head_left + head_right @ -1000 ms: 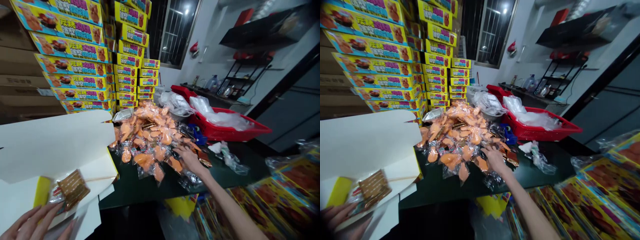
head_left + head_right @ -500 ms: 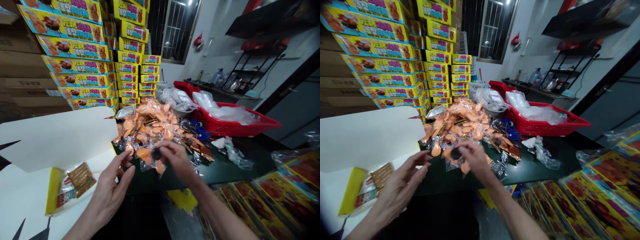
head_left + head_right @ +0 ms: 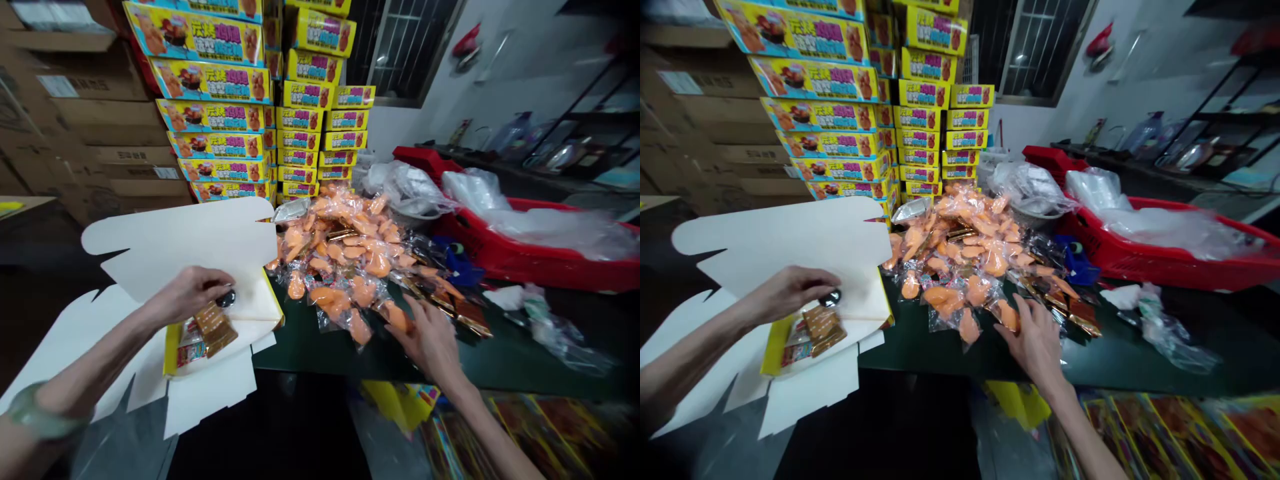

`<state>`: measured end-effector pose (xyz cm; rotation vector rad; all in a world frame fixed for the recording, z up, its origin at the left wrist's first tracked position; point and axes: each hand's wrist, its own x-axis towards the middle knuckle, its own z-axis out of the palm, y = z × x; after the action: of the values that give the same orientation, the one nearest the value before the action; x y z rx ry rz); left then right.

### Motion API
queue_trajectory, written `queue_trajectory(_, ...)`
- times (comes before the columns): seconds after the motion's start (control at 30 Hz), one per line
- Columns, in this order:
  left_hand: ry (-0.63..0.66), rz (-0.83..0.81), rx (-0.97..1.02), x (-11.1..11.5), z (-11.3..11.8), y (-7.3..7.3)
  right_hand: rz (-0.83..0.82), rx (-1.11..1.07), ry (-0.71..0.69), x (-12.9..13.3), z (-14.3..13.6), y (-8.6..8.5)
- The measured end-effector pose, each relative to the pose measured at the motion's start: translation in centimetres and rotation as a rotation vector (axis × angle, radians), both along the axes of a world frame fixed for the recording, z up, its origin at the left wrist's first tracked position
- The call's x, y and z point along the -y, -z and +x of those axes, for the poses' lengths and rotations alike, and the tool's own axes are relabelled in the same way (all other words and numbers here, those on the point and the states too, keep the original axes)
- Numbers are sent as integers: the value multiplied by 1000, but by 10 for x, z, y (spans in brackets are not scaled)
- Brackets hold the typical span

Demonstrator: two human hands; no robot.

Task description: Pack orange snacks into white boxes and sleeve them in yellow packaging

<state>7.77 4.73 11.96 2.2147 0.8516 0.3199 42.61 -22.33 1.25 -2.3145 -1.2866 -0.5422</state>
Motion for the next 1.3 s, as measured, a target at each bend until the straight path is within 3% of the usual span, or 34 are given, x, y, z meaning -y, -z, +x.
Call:
queue_trajectory(0.13, 131, 25, -88, -3, 44, 28, -89, -25, -80, -4, 34, 22)
queue_trajectory(0.27, 76, 359, -272, 11, 66, 50, -66, 45, -3, -31, 50, 17)
queue_trajectory(0.37, 17, 618, -362, 22, 59, 40, -42, 120, 64, -50, 61, 7)
queue_trajectory(0.47, 52, 635, -303, 39, 50, 19, -138, 128, 61, -59, 69, -3)
queue_trajectory(0.57, 239, 561, -101, 69, 59, 6, -263, 84, 85, -57, 66, -14)
queue_trajectory(0.63, 404, 553, -27, 96, 79, 8, -263, 68, 119, -53, 58, -20)
queue_trajectory(0.77, 703, 678, -31, 144, 137, 38, -47, 61, 34, -39, 31, -20)
queue_trajectory(0.83, 750, 725, -63, 153, 164, 60, 41, 10, -88, -29, 16, -14)
queue_trajectory(0.93, 715, 725, -131, 144, 193, 86, 92, -91, -243, -10, 2, -4)
queue_trajectory(1.0, 683, 717, -159, 127, 207, 93, 136, -126, -275, 3, 1, -2)
queue_trajectory(1.13, 604, 713, -200, 98, 227, 88, 243, -136, -165, 23, 24, -14)
queue_trajectory(1.3, 632, 678, -247, 98, 229, 72, 362, -184, -63, 11, 51, -47)
